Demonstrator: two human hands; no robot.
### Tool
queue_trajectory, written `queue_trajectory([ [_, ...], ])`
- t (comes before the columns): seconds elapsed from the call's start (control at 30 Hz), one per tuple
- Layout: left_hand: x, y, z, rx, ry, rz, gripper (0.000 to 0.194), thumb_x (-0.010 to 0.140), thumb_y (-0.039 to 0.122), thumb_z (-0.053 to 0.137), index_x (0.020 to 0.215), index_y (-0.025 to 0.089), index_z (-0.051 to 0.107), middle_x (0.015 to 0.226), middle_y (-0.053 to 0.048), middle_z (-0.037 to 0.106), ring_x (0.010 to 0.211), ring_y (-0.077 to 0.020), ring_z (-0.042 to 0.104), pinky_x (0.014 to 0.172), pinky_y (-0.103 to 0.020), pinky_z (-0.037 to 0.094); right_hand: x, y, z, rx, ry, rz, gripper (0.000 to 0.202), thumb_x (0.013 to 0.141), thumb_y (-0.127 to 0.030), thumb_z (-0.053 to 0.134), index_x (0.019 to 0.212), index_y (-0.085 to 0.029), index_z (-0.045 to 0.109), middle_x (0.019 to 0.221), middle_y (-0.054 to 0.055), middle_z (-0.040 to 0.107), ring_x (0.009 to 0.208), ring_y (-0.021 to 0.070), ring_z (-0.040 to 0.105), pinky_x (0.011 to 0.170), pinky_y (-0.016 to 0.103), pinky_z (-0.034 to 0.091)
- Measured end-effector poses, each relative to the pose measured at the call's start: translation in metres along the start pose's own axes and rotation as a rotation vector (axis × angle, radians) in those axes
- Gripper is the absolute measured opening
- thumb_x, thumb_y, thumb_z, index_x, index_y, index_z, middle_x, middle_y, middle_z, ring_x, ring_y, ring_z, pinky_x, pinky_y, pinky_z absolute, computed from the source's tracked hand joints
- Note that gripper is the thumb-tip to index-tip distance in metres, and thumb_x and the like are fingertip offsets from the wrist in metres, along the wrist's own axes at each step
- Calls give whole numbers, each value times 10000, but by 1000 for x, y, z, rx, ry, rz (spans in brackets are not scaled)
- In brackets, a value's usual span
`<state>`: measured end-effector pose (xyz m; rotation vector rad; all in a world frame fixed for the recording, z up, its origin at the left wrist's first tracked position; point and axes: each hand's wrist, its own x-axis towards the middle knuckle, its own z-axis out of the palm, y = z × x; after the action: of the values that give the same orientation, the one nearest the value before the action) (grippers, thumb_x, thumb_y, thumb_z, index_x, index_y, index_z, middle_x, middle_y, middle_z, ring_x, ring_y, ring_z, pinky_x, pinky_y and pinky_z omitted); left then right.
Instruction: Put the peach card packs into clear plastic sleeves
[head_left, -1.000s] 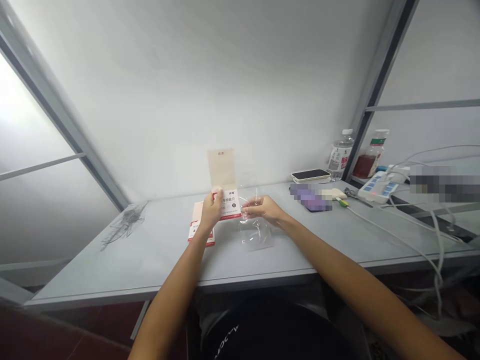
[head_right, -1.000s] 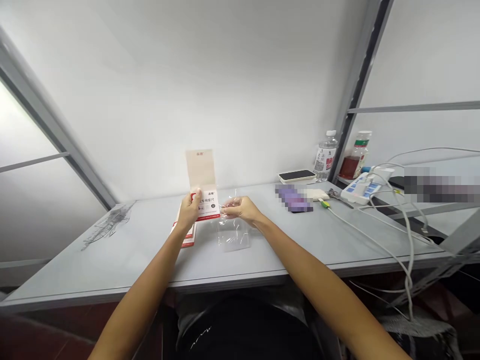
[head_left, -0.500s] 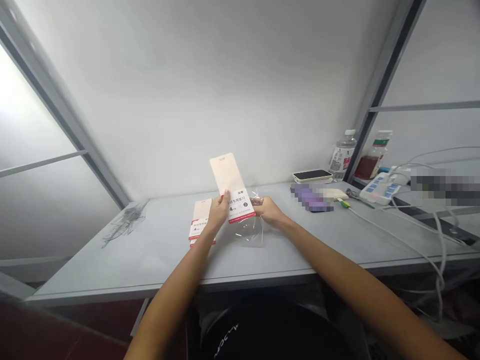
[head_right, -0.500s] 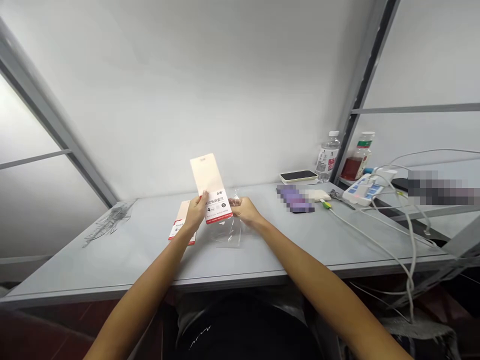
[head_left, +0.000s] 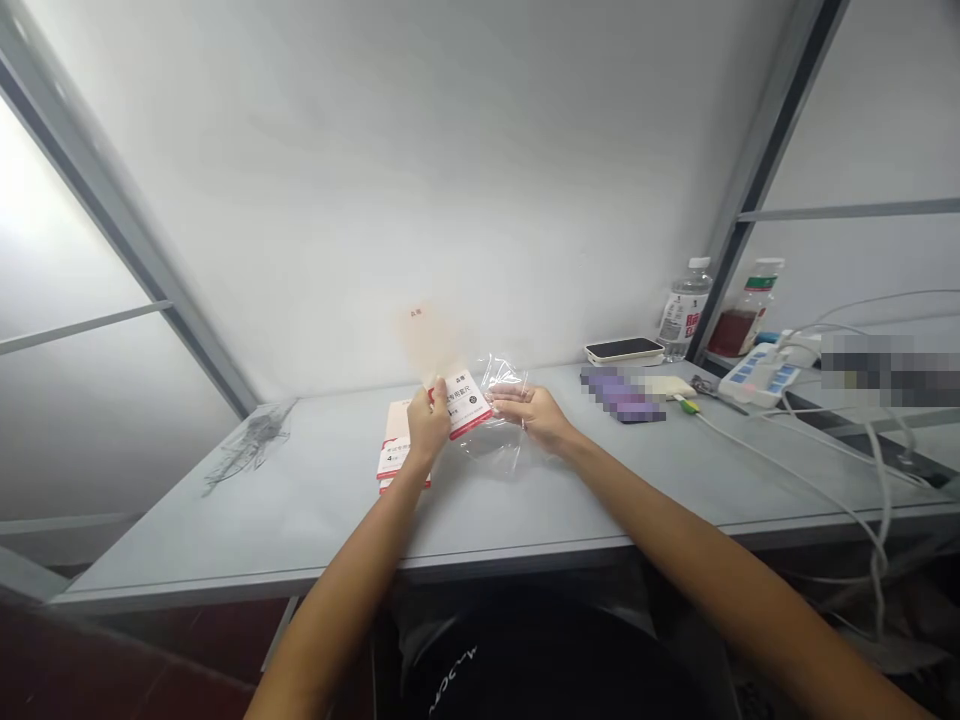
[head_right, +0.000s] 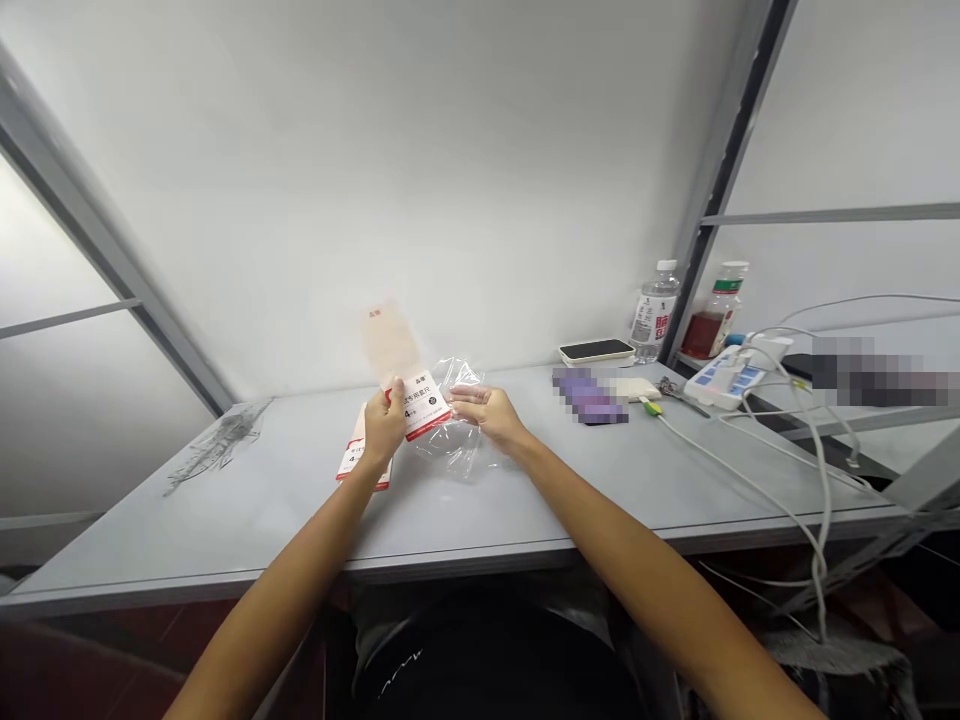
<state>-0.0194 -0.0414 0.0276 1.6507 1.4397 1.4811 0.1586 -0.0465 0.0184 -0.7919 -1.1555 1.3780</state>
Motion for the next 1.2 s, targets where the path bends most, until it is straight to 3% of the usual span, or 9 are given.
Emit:
queue_trajectory([
  [0.1,-7,3,7,98,66,113,391,851,536,359,700,193,468,699,-20,531,703,-149,519,645,-274,402,0,2,3,-8,-20,-8,316,582,-207,769,881,-160,676,889,69,708,816,193,657,764,313,524],
  [0.23,-10,6,14,-25,-86,117,345,847,482,420,941,173,541,972,-73,575,912,-171,553,782,-287,429,-1,1,4,-10,-62,-5,367,567,-270,783,899,-159,674,870,67,710,773,202,660,730,330,538],
  [0.33,-7,6,10,-112,-242,79,382,824,481,469,1044,176,534,1091,-94,566,981,-187,557,790,-288,447,-1,-3,1,-20,-59,-8,342,553,-311,791,837,-162,674,818,54,708,749,203,659,701,328,544],
  [0.43,-1,6,1,-155,-390,30,427,794,503,503,1072,181,530,1083,-89,596,935,-195,586,742,-292,468,0,-8,-4,-8,-21,-11,288,548,-303,799,760,-159,668,775,40,699,737,187,657,715,319,545],
  [0.6,2,4,-9,-123,-587,-35,425,751,539,533,926,156,591,841,-60,653,760,-192,612,636,-293,471,1,-11,-10,1,3,6,252,557,-273,802,715,-145,656,783,47,689,774,187,658,751,323,550],
  [0.8,-1,5,-8,-120,-612,-19,413,764,545,507,892,165,609,831,-68,659,755,-193,614,632,-294,474,2,-9,-7,73,78,4,290,565,-205,795,810,-160,647,780,36,694,741,185,660,708,318,561],
  [1.03,0,7,-10,-158,-579,38,448,778,543,492,1009,166,561,866,-60,652,769,-190,610,629,-282,464,-2,-16,-5,133,108,43,581,643,-171,742,1189,-232,553,668,-22,678,692,155,662,729,308,558],
  [1.2,3,3,-13,-84,-659,66,445,799,535,469,992,142,551,861,-64,638,788,-186,590,664,-289,455,-5,-17,-2,158,88,31,667,604,-166,764,1227,-226,533,650,-37,664,656,143,646,714,317,559],
])
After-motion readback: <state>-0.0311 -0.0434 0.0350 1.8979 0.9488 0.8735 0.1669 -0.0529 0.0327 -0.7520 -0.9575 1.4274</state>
